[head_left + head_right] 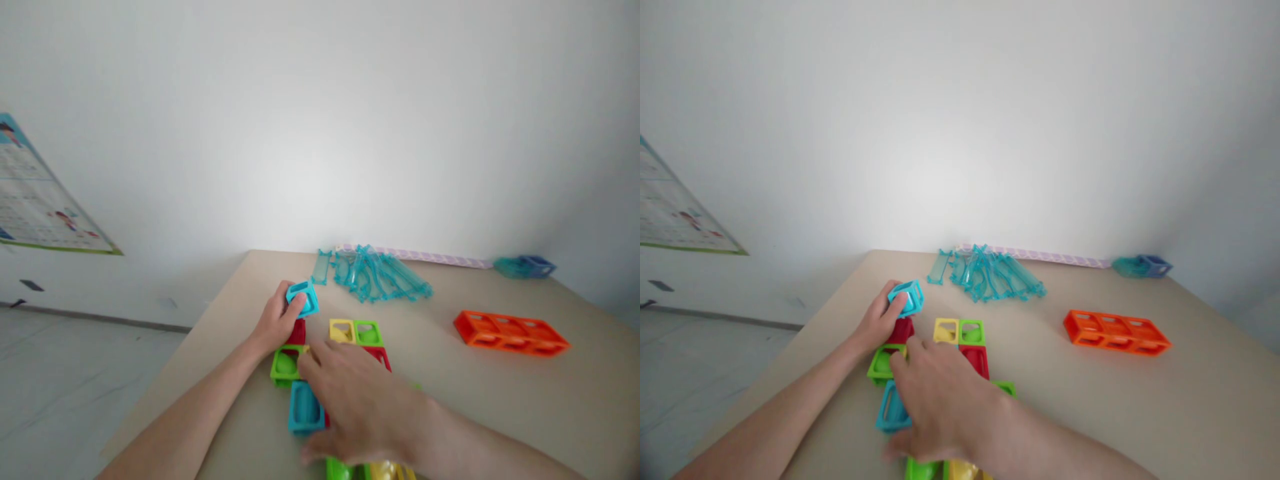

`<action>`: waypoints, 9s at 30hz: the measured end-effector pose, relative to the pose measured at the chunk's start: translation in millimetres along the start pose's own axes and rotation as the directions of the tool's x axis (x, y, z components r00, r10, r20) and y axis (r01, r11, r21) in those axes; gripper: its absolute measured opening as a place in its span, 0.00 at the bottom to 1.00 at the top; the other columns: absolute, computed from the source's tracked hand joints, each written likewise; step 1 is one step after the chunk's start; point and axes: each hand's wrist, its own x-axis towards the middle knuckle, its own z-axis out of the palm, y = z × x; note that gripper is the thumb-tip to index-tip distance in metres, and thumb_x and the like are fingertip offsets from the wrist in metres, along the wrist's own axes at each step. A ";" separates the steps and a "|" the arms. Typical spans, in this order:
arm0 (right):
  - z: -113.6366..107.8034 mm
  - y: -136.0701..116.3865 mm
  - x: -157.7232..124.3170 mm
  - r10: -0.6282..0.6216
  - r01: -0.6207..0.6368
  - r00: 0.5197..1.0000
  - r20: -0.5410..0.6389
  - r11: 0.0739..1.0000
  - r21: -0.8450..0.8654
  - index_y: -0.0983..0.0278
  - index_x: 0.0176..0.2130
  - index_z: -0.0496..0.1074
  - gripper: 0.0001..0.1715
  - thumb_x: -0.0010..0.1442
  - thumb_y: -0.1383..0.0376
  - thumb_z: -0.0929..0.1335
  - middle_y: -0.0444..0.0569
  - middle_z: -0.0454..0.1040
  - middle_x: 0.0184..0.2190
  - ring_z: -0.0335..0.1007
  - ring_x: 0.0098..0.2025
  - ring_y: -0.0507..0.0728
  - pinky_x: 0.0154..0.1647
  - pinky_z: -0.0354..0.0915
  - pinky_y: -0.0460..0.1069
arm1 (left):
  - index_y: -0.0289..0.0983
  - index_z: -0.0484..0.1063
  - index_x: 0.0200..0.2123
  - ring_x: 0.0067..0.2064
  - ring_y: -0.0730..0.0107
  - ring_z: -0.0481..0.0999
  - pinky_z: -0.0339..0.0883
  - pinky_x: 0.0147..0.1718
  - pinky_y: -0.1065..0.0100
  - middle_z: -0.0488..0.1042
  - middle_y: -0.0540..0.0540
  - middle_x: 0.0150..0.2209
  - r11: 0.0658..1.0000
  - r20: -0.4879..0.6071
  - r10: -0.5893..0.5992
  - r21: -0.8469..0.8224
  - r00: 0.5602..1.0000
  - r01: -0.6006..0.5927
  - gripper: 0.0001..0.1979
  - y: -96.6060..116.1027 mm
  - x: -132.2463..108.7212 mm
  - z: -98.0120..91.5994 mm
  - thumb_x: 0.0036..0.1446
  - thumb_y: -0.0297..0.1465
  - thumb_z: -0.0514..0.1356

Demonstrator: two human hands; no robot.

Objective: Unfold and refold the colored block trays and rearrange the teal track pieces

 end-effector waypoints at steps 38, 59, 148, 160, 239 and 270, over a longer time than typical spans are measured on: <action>-21.1 69.2 19.8 0.439 -0.122 0.828 -0.348 0.748 0.652 0.65 0.36 0.75 0.11 0.59 0.62 0.65 0.47 0.77 0.29 0.72 0.31 0.54 0.32 0.67 0.46 | 0.39 0.68 0.56 0.51 0.56 0.71 0.67 0.49 0.62 0.71 0.39 0.51 0.943 0.071 0.332 -0.040 0.940 -0.330 0.32 2.8 -3.4 -12.9 0.47 0.35 0.69; -41.4 75.7 -4.3 0.291 -0.266 0.946 -0.140 0.949 0.171 0.63 0.46 0.75 0.19 0.60 0.55 0.66 0.52 0.77 0.40 0.74 0.40 0.59 0.40 0.64 0.49 | 0.37 0.66 0.47 0.37 0.66 0.72 0.66 0.36 0.69 0.72 0.47 0.38 0.959 -0.012 0.172 -0.227 0.985 -0.170 0.23 3.5 -10.4 -8.6 0.49 0.39 0.65; -14.1 63.6 1.9 0.493 -0.503 0.837 0.239 0.864 -0.022 0.72 0.33 0.80 0.18 0.52 0.63 0.65 0.61 0.79 0.26 0.74 0.28 0.59 0.22 0.54 0.47 | 0.38 0.63 0.41 0.27 0.68 0.71 0.62 0.27 0.69 0.70 0.51 0.29 0.974 -0.046 0.153 0.177 0.987 -0.142 0.16 3.4 -13.5 -5.3 0.57 0.43 0.57; 2.9 81.7 9.5 0.565 -0.581 0.813 0.144 0.767 0.273 0.66 0.17 0.66 0.17 0.54 0.64 0.62 0.42 0.57 0.14 0.53 0.19 0.49 0.19 0.47 0.45 | 0.38 0.62 0.41 0.27 0.69 0.70 0.62 0.28 0.69 0.70 0.51 0.29 0.970 -0.023 0.186 0.164 0.982 -0.180 0.16 2.7 -14.1 -5.3 0.56 0.42 0.57; -6.7 67.7 15.3 0.407 0.194 0.855 -0.321 0.322 0.927 0.63 0.41 0.65 0.27 0.44 0.63 0.78 0.41 0.72 0.32 0.70 0.33 0.52 0.34 0.68 0.47 | 0.36 0.73 0.44 0.35 0.64 0.76 0.71 0.33 0.69 0.77 0.47 0.36 0.953 -0.104 0.231 -0.175 0.967 -0.246 0.22 1.1 -8.1 -16.6 0.47 0.40 0.65; -27.5 81.2 -120.6 0.191 -0.237 0.885 -0.424 0.970 -0.059 0.57 0.58 0.63 0.24 0.63 0.65 0.64 0.54 0.70 0.54 0.66 0.55 0.64 0.56 0.63 0.60 | 0.35 0.65 0.52 0.38 0.62 0.71 0.67 0.40 0.57 0.72 0.39 0.41 0.824 -0.205 0.526 -0.117 0.826 -0.554 0.22 -10.0 -2.6 -14.5 0.56 0.37 0.59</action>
